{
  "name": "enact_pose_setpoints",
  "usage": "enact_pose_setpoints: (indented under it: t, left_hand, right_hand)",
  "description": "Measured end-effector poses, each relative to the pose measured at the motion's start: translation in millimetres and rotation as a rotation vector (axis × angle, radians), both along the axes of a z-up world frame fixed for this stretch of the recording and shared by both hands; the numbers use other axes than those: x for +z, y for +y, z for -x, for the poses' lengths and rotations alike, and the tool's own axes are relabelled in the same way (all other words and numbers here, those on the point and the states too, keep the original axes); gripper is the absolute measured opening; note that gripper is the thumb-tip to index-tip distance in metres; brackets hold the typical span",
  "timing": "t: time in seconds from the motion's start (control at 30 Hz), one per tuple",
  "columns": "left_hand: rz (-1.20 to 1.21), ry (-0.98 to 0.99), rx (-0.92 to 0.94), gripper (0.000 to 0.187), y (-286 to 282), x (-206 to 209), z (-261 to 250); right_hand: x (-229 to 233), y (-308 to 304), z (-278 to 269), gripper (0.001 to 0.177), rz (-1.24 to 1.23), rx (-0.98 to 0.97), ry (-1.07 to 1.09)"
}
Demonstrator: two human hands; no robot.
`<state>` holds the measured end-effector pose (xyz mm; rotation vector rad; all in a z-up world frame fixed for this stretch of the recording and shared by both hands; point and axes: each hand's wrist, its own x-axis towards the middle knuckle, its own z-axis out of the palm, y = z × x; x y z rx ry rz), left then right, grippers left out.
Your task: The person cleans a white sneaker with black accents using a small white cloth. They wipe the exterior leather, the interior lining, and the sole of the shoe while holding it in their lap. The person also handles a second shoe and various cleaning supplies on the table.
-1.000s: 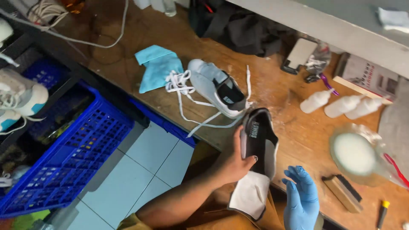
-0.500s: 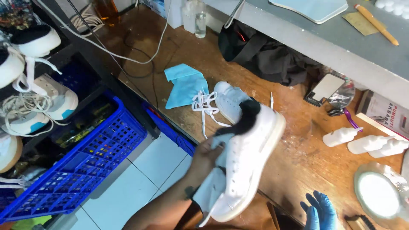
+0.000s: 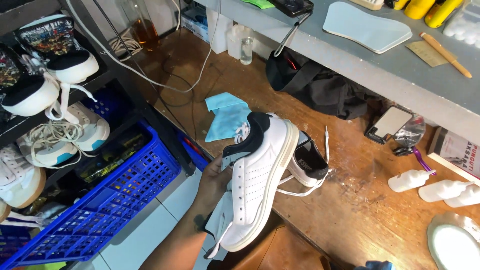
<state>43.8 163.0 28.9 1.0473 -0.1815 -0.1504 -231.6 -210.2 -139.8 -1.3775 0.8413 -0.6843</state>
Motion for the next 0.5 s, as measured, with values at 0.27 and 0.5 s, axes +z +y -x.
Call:
enact_pose_setpoints:
  t: [0.27, 0.5]
  left_hand:
    - [-0.14, -0.079, -0.127, 0.037, -16.5, -15.1, 21.8]
    - [-0.119, 0.339, -0.527, 0.049, -77.2, -40.6, 100.6]
  right_hand:
    - [-9.1, -1.7, 16.5, 0.047, 0.993, 0.38, 0.151]
    - [120.4, 75.7, 2.5, 0.055, -0.148, 0.139, -0.372]
